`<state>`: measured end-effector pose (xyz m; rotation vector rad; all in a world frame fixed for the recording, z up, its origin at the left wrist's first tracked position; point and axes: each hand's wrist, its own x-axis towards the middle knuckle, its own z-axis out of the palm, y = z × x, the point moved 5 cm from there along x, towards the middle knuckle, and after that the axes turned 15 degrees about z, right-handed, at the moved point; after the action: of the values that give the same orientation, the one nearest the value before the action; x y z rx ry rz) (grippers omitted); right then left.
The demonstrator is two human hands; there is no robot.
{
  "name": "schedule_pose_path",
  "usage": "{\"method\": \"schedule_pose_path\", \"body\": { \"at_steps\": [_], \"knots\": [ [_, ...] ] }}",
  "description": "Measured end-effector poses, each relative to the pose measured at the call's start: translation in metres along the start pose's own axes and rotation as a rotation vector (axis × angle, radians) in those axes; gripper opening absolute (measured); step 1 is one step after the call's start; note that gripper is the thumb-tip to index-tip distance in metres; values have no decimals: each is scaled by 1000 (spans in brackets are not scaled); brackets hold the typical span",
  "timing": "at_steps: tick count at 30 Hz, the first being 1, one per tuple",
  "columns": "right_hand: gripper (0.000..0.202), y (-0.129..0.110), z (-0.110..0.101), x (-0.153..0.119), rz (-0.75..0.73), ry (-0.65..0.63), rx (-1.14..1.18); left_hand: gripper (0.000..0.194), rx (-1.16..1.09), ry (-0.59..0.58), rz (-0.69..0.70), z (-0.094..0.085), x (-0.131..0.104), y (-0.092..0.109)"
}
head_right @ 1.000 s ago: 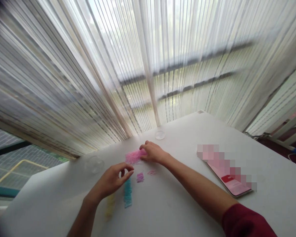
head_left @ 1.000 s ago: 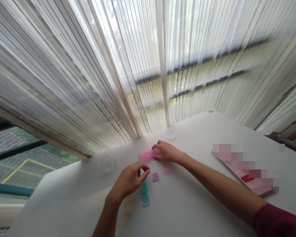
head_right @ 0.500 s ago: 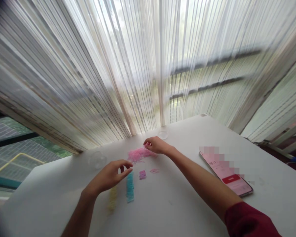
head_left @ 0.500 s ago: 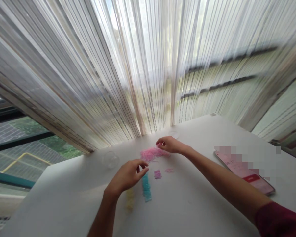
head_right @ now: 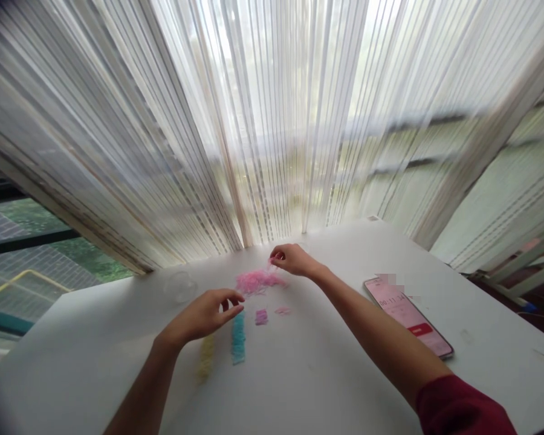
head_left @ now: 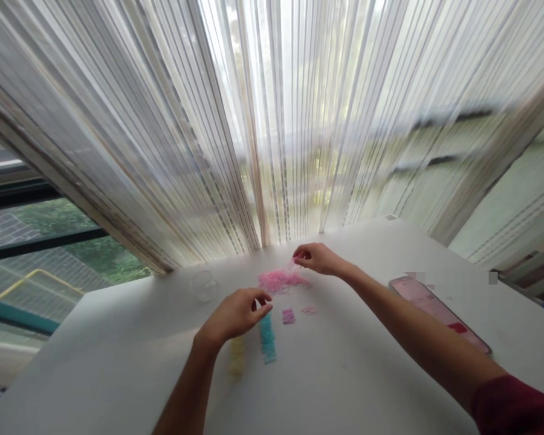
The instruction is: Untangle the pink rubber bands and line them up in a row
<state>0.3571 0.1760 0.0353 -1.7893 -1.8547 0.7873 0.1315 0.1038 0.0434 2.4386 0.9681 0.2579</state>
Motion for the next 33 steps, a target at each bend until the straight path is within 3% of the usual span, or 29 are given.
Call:
{"method": "schedule_pose_path", "body": {
  "at_steps": [5, 9, 13, 17, 19, 22, 25, 29, 33],
  "knots": [
    [20, -8, -28, -14, -15, -2, 59, 35, -21, 17, 10, -2, -4, -3],
    [24, -14, -38, -45, -43, -21, 88, 35, -33, 11, -4, -6, -6, 0],
    [25, -15, -16, -94, -98, -134, 101, 35, -14, -6, -22, -10, -9, 7],
    [17, -12, 30, -139, -196, -327, 64, 33, -22, -12, -15, -11, -14, 22],
    [16, -9, 48, -151, -218, -339, 46, 31, -18, -32, 2, -8, -18, 33],
    [23, -4, 62, -157, -259, -369, -4, 26, 1, -64, 60, 5, -27, 51],
    [34, 1, 59, -152, -239, -404, 60, 19, -37, -34, 167, 27, -37, 64],
    [32, 10, 43, -142, -116, -472, 181, 21, -84, 76, 191, 60, -52, 60],
    [24, 12, 32, -135, -125, -474, 96, 41, -59, 131, 163, 86, -58, 51]
  ]
}}
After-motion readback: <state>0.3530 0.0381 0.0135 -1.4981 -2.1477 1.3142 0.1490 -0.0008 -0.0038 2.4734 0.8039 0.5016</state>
